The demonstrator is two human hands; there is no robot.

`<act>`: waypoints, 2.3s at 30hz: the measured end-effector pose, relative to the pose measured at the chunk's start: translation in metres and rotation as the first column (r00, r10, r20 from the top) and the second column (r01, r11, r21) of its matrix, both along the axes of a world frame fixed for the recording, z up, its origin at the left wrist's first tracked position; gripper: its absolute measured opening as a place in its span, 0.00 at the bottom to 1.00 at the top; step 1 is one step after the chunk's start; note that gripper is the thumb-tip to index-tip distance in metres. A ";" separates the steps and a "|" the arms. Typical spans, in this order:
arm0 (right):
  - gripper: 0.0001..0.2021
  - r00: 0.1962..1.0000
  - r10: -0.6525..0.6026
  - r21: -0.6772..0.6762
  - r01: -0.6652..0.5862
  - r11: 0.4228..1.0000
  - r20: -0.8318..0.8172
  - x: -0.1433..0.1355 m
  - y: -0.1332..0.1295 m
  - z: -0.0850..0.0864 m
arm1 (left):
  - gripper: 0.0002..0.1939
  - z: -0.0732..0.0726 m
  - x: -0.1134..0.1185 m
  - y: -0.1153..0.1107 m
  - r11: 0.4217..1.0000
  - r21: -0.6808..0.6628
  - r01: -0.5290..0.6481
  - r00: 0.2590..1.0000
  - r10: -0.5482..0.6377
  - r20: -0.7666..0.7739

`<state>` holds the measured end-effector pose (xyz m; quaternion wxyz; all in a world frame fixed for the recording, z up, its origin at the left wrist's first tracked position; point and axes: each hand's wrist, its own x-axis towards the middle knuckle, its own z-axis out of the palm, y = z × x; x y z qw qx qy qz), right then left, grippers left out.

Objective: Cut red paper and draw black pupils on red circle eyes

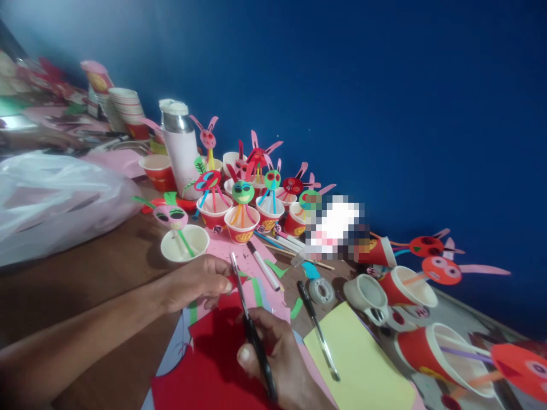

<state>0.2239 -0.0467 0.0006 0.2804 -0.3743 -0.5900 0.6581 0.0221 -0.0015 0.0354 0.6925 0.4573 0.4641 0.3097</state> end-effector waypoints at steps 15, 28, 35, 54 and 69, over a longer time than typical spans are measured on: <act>0.27 0.999 -0.026 -0.053 0.027 0.998 0.019 0.001 -0.003 0.000 | 0.04 -0.001 -0.004 0.000 1.000 -0.003 0.024 1.000 -0.024 -0.018; 0.28 0.995 -0.096 0.002 0.096 0.995 -0.011 -0.001 -0.002 -0.001 | 0.14 -0.005 0.005 -0.008 0.998 0.054 -0.030 0.986 0.020 0.165; 0.25 0.997 -0.066 -0.018 0.066 0.998 -0.034 -0.002 -0.004 -0.001 | 0.10 -0.006 0.012 -0.011 0.989 0.032 -0.142 0.979 0.135 0.152; 0.24 0.998 -0.046 -0.022 0.045 0.999 -0.036 -0.002 -0.004 0.000 | 0.10 0.007 0.003 -0.008 0.997 0.063 -0.041 0.995 0.047 -0.091; 0.24 0.998 -0.046 -0.023 0.045 0.999 -0.041 -0.001 -0.005 0.000 | 0.07 0.004 -0.001 -0.006 0.999 0.047 -0.016 0.999 0.018 -0.036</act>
